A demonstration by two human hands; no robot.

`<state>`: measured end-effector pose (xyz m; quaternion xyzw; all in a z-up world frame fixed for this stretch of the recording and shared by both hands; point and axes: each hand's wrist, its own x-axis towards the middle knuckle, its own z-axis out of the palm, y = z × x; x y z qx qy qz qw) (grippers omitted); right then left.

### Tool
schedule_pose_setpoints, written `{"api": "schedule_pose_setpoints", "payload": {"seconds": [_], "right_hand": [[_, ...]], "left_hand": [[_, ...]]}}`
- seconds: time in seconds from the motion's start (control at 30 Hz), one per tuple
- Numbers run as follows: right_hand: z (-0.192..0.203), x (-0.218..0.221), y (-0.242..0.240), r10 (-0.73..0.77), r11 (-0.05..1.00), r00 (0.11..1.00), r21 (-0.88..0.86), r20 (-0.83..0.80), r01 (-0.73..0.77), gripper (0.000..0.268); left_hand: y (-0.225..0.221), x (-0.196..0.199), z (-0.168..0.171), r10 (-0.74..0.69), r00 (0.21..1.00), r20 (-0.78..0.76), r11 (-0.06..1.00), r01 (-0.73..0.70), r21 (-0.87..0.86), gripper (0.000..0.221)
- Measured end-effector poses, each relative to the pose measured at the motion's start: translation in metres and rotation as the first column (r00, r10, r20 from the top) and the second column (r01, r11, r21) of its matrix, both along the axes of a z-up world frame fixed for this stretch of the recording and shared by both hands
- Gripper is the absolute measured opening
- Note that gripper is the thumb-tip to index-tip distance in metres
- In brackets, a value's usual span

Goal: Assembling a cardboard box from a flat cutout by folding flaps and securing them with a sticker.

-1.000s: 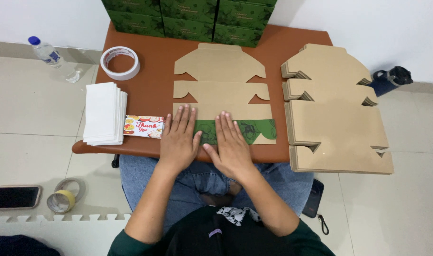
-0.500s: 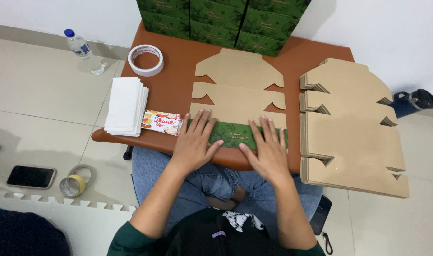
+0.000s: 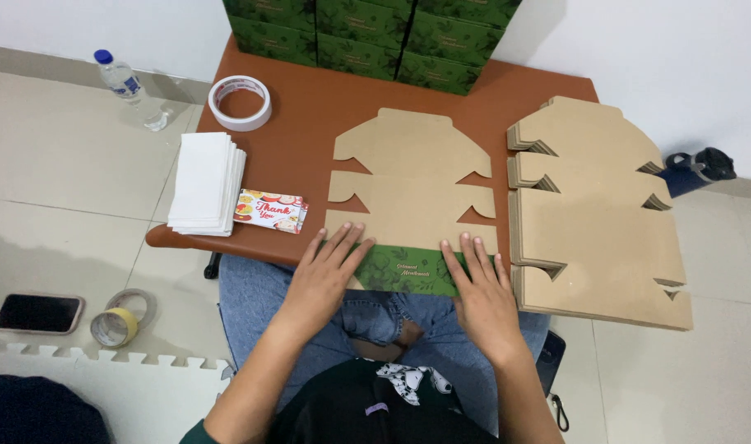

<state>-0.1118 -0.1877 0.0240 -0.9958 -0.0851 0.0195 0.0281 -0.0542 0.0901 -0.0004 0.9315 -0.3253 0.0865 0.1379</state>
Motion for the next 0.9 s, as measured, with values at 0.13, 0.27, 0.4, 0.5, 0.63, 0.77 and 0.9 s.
{"api": "schedule_pose_setpoints", "payload": {"seconds": [0.13, 0.27, 0.4, 0.5, 0.63, 0.77, 0.9], "right_hand": [[0.006, -0.013, -0.023, 0.036, 0.999, 0.999, 0.035, -0.037, -0.034, 0.076], [0.026, -0.017, -0.046, 0.128, 0.942, 0.990, 0.306, 0.057, -0.140, 0.065], [0.079, -0.004, -0.036, -0.072, 0.867, 0.995, 0.496, 0.063, 0.031, 0.024], [0.069, 0.017, -0.045, -0.216, 0.820, 0.969, 0.561, 0.115, 0.116, 0.016], [0.061, 0.051, -0.041, -0.370, 0.737, 0.923, 0.639, 0.108, 0.220, 0.016], [0.049, 0.072, -0.042, -0.460, 0.740, 0.881, 0.595, 0.107, 0.315, 0.023], [0.032, 0.089, -0.044, -0.485, 0.821, 0.868, 0.394, 0.103, 0.413, 0.035]], "left_hand": [[0.025, -0.002, 0.021, -0.090, 0.990, -0.110, 0.990, 0.077, -0.115, 0.061], [0.046, 0.004, 0.031, -0.178, 0.961, -0.211, 0.923, 0.089, -0.374, 0.071], [0.031, 0.012, 0.082, 0.004, 0.941, -0.338, 0.839, -0.187, -0.512, 0.008], [0.028, 0.042, 0.047, 0.013, 0.961, -0.276, 0.762, -0.188, -0.620, 0.010], [0.012, 0.078, 0.020, 0.199, 0.950, -0.240, 0.775, -0.303, -0.555, 0.034], [0.003, 0.101, 0.007, 0.340, 0.939, -0.052, 0.855, -0.331, -0.398, 0.035], [-0.004, 0.106, 0.012, 0.395, 0.918, 0.042, 0.874, -0.361, -0.324, 0.041]]}}
